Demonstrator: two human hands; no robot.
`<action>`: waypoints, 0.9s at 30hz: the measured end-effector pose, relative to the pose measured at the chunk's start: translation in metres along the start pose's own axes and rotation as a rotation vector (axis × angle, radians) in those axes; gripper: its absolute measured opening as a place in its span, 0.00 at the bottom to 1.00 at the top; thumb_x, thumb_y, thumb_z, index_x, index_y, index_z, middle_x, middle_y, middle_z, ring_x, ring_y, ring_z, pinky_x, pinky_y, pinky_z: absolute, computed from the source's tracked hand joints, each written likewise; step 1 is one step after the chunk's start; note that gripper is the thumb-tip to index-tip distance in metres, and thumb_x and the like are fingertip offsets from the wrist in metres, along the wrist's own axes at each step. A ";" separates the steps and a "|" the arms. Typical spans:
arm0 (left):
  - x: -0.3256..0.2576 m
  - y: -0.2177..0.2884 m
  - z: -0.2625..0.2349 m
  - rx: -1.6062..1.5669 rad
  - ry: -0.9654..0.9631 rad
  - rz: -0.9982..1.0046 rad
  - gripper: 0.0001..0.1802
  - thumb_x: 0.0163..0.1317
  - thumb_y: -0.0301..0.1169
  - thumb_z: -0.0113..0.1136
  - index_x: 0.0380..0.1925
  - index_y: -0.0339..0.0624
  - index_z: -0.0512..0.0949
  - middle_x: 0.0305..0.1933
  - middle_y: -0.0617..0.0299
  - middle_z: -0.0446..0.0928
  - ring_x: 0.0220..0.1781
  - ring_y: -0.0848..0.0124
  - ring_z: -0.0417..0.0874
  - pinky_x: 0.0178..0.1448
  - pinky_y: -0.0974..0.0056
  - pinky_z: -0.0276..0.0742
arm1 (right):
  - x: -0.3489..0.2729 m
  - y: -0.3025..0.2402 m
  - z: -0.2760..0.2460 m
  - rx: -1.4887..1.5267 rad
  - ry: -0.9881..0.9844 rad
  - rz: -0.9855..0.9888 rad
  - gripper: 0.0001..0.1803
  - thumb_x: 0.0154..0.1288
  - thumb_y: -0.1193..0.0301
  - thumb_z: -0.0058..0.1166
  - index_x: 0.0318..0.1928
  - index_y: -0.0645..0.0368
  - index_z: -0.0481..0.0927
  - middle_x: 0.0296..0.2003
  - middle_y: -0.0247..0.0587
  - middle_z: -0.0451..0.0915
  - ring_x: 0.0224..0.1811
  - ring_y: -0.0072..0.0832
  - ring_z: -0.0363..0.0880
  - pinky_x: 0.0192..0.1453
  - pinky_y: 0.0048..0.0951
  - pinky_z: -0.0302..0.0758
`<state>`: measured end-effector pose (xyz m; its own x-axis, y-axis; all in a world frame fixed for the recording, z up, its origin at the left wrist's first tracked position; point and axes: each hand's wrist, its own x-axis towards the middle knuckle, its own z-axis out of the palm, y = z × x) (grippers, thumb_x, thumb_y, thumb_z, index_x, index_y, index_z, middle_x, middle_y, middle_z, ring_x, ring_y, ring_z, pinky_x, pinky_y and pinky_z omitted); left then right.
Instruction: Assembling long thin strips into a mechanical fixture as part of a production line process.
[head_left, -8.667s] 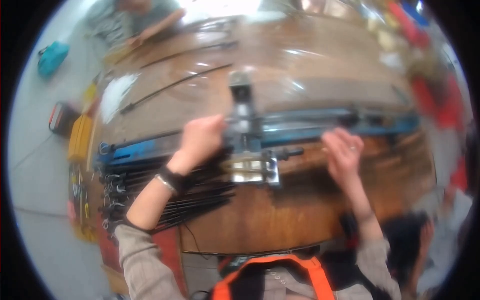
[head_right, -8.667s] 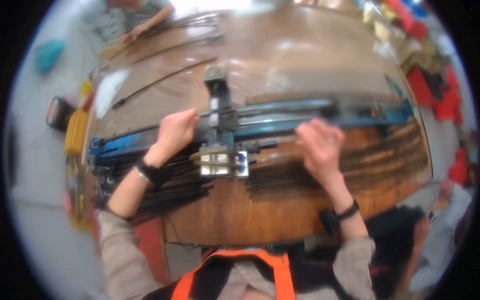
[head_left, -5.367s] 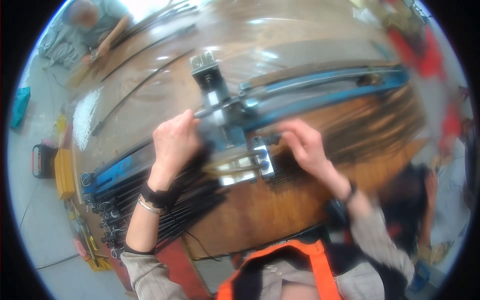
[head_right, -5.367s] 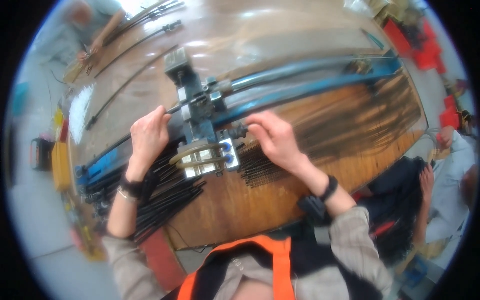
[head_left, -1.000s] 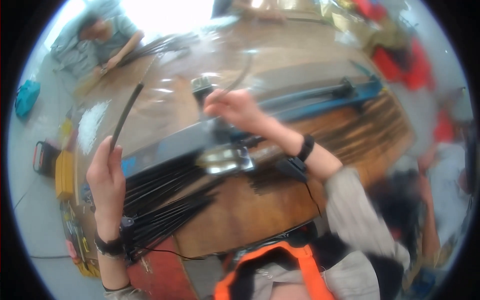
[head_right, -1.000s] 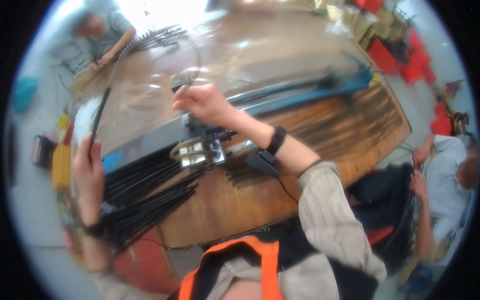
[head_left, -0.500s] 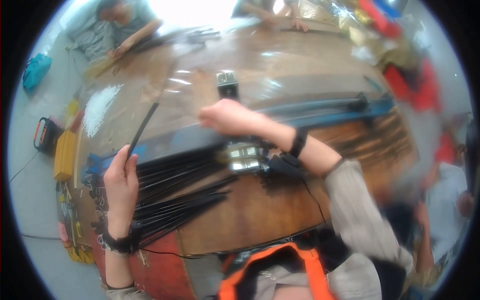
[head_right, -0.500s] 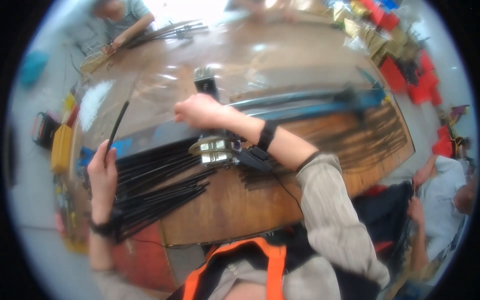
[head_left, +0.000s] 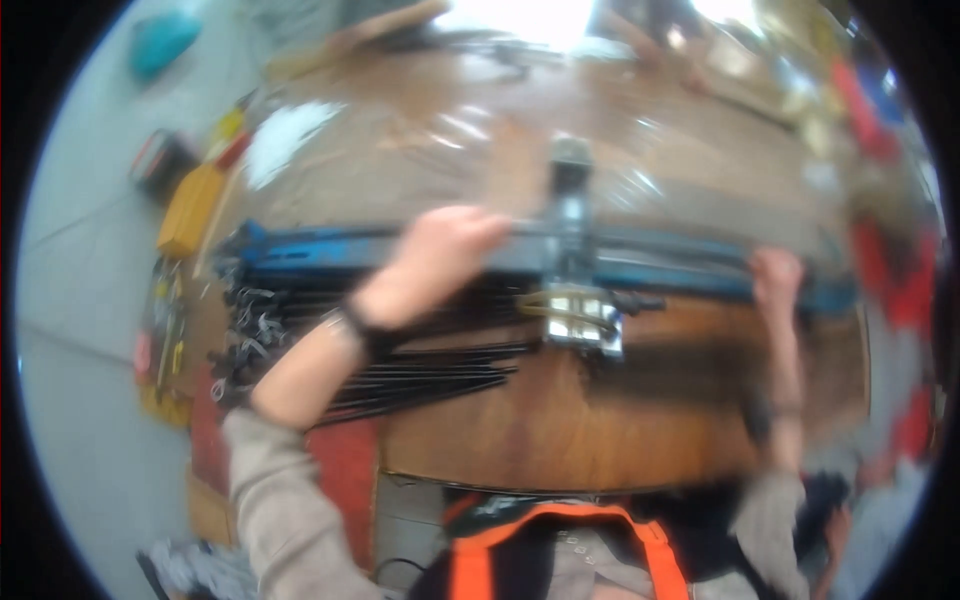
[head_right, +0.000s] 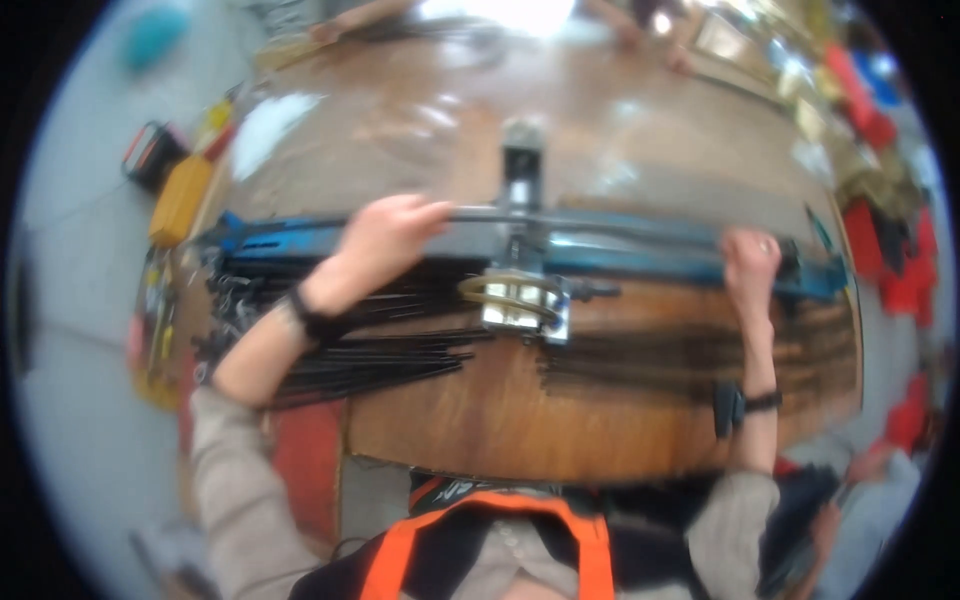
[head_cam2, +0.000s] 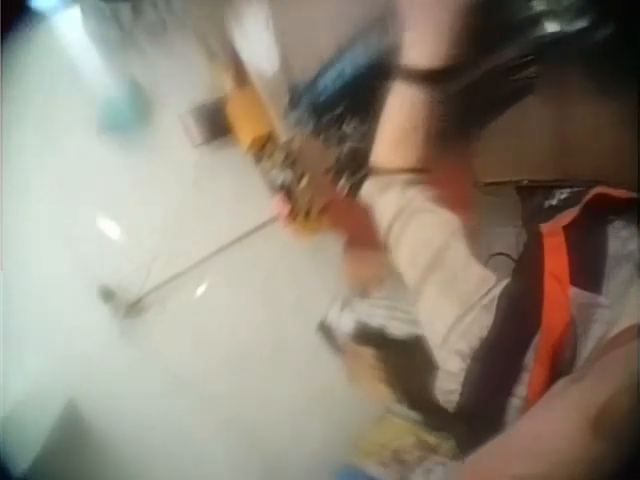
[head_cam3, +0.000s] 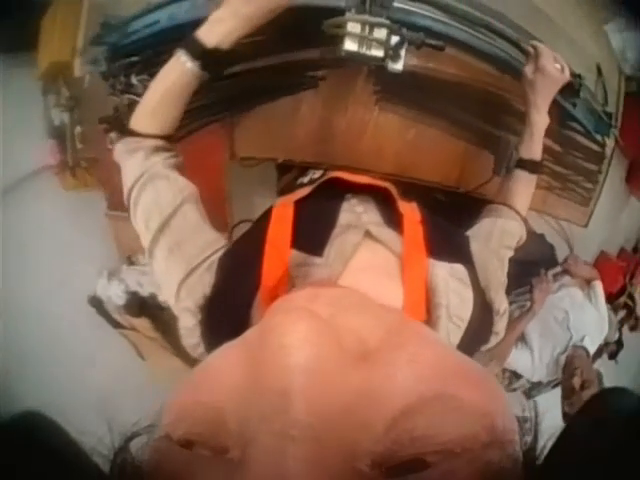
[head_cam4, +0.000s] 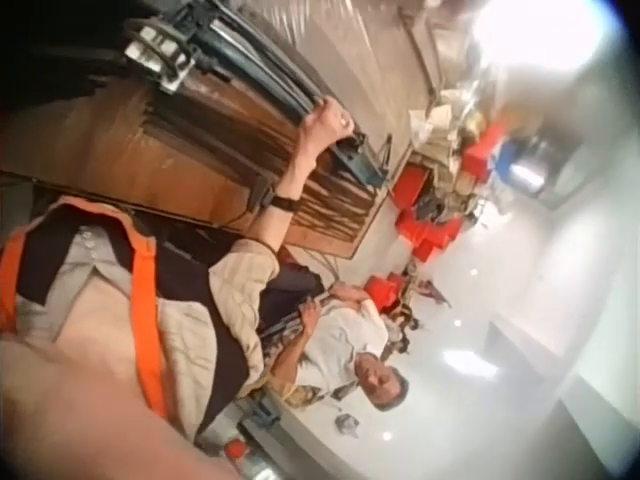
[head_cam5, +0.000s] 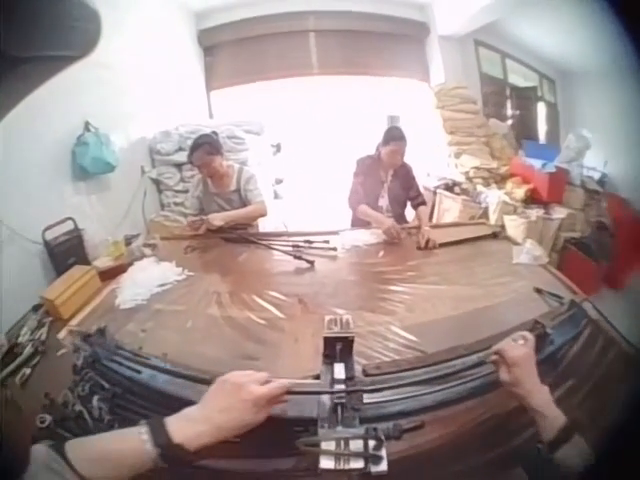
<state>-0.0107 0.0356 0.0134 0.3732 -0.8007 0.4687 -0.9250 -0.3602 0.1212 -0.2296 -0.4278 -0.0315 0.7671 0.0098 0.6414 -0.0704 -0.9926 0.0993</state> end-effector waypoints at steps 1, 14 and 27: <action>0.014 0.003 0.016 -0.028 -0.004 0.027 0.04 0.63 0.32 0.60 0.32 0.45 0.77 0.26 0.55 0.75 0.31 0.54 0.80 0.34 0.52 0.76 | -0.003 0.003 0.004 -0.006 0.017 0.000 0.04 0.58 0.75 0.56 0.35 0.58 0.81 0.32 0.44 0.81 0.41 0.45 0.79 0.46 0.44 0.72; 0.018 0.003 0.038 -0.128 0.022 -0.099 0.12 0.65 0.36 0.60 0.26 0.42 0.77 0.26 0.52 0.74 0.31 0.52 0.78 0.36 0.52 0.74 | 0.000 -0.024 -0.006 0.144 -0.048 0.252 0.03 0.66 0.75 0.54 0.39 0.60 0.76 0.36 0.44 0.77 0.46 0.41 0.76 0.68 0.42 0.64; 0.032 0.013 0.034 -0.024 -0.167 -0.239 0.10 0.67 0.34 0.54 0.29 0.40 0.74 0.28 0.46 0.78 0.35 0.45 0.80 0.37 0.47 0.75 | -0.020 -0.135 -0.020 0.284 0.005 -0.007 0.16 0.62 0.74 0.60 0.51 0.59 0.83 0.45 0.43 0.84 0.53 0.39 0.80 0.62 0.41 0.66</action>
<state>-0.0084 -0.0111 0.0000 0.5858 -0.7627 0.2739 -0.8099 -0.5387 0.2321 -0.2483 -0.2912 -0.0424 0.7638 0.0168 0.6452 0.1168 -0.9867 -0.1126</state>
